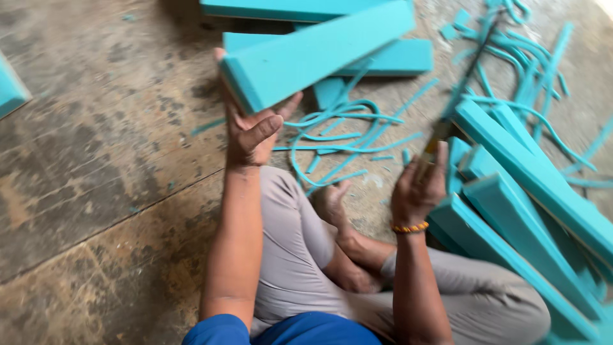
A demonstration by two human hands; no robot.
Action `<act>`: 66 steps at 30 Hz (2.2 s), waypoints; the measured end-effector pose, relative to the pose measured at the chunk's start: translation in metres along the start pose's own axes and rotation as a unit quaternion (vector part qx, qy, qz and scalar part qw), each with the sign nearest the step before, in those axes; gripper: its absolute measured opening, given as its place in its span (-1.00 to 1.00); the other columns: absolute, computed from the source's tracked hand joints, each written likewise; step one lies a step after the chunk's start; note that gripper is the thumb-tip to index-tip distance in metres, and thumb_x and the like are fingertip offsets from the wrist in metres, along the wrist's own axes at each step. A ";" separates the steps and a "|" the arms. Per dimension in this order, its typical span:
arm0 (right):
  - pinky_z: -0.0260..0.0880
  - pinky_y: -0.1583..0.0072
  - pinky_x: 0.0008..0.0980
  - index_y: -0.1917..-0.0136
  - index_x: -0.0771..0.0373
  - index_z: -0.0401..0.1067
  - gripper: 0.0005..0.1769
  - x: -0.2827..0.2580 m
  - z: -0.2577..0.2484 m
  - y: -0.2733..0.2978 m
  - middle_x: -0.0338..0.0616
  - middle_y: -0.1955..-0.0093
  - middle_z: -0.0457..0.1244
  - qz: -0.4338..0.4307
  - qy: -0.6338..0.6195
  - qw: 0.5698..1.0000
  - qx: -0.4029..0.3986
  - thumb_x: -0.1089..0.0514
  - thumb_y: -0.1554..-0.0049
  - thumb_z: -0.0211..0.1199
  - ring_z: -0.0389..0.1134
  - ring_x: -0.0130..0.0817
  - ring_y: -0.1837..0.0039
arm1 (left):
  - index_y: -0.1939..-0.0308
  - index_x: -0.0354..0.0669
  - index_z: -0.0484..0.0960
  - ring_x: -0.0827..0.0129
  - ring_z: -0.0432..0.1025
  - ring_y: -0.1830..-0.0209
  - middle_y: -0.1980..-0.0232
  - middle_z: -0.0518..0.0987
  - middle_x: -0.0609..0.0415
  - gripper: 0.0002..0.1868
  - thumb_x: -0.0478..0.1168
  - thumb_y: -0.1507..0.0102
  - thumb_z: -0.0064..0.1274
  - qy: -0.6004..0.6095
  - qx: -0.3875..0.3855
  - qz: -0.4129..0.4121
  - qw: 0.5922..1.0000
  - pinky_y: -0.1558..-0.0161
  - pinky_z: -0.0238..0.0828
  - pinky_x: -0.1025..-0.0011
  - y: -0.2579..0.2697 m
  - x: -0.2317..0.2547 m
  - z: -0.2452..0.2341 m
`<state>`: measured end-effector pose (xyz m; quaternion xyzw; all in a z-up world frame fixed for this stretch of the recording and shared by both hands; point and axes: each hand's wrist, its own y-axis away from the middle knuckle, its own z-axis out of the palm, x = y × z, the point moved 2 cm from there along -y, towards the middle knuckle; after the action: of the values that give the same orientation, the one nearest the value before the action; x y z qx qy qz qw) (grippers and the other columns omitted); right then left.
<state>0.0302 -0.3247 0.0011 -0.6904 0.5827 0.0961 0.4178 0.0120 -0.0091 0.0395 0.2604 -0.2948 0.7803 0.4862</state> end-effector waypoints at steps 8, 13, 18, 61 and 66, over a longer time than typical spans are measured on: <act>0.31 0.24 0.00 -0.42 0.26 0.34 -0.48 0.063 0.008 0.049 0.04 0.36 0.28 0.054 0.218 0.967 -0.120 0.21 -0.19 0.22 0.33 0.05 0.31 | -0.59 0.05 -0.05 0.10 0.27 -0.47 -0.61 0.15 0.01 0.07 -0.32 -0.20 0.39 -0.281 -0.021 0.138 0.950 -0.38 0.36 0.02 -0.008 0.005 0.044; 0.28 0.32 -0.23 -0.50 0.39 0.24 -0.45 0.062 -0.028 0.031 -0.08 0.44 0.27 0.101 0.116 0.984 -0.095 0.21 -0.30 0.25 0.28 -0.22 0.41 | -0.60 0.03 0.11 0.27 0.35 -0.46 -0.49 0.40 0.02 -0.18 0.21 -0.40 0.10 -0.339 -0.073 0.283 0.894 -0.50 0.35 0.17 -0.014 0.063 0.054; 0.44 0.09 -0.42 -0.46 0.38 0.25 -0.56 0.059 -0.058 0.016 -0.05 0.06 0.37 0.123 -0.126 0.984 -0.004 0.20 -0.39 0.18 0.41 -0.40 0.08 | -0.45 -0.25 0.30 0.13 0.59 -0.07 -0.18 0.56 -0.17 -0.20 0.37 -0.45 -0.19 -0.148 -0.036 0.157 0.976 -0.14 0.62 0.07 -0.036 0.075 0.054; 0.40 0.11 -0.48 -0.23 0.28 0.24 -0.74 0.106 0.035 0.027 -0.23 0.14 0.27 0.252 -0.295 0.921 -0.030 0.08 -0.40 0.09 0.32 -0.54 0.16 | -0.19 -0.25 0.50 0.32 0.52 0.00 -0.06 0.61 -0.02 -0.49 0.11 -0.48 -0.22 -0.001 0.089 -0.449 0.889 -0.05 0.52 0.35 0.115 -0.305 -0.009; 0.37 0.10 -0.51 -0.50 0.27 0.15 -0.51 0.098 0.073 -0.014 -0.23 0.19 0.31 0.214 -0.319 0.922 -0.056 0.15 -0.36 0.13 0.33 -0.56 0.15 | -0.26 -0.20 0.45 0.33 0.51 -0.08 -0.14 0.59 0.02 -0.50 0.10 -0.47 -0.26 0.034 0.085 -0.467 0.880 -0.11 0.52 0.35 0.112 -0.300 0.002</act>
<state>0.0980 -0.3460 -0.0994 -0.5046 0.5458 0.4310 0.5116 0.0280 -0.2316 -0.1905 0.3817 -0.0553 0.4932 0.7797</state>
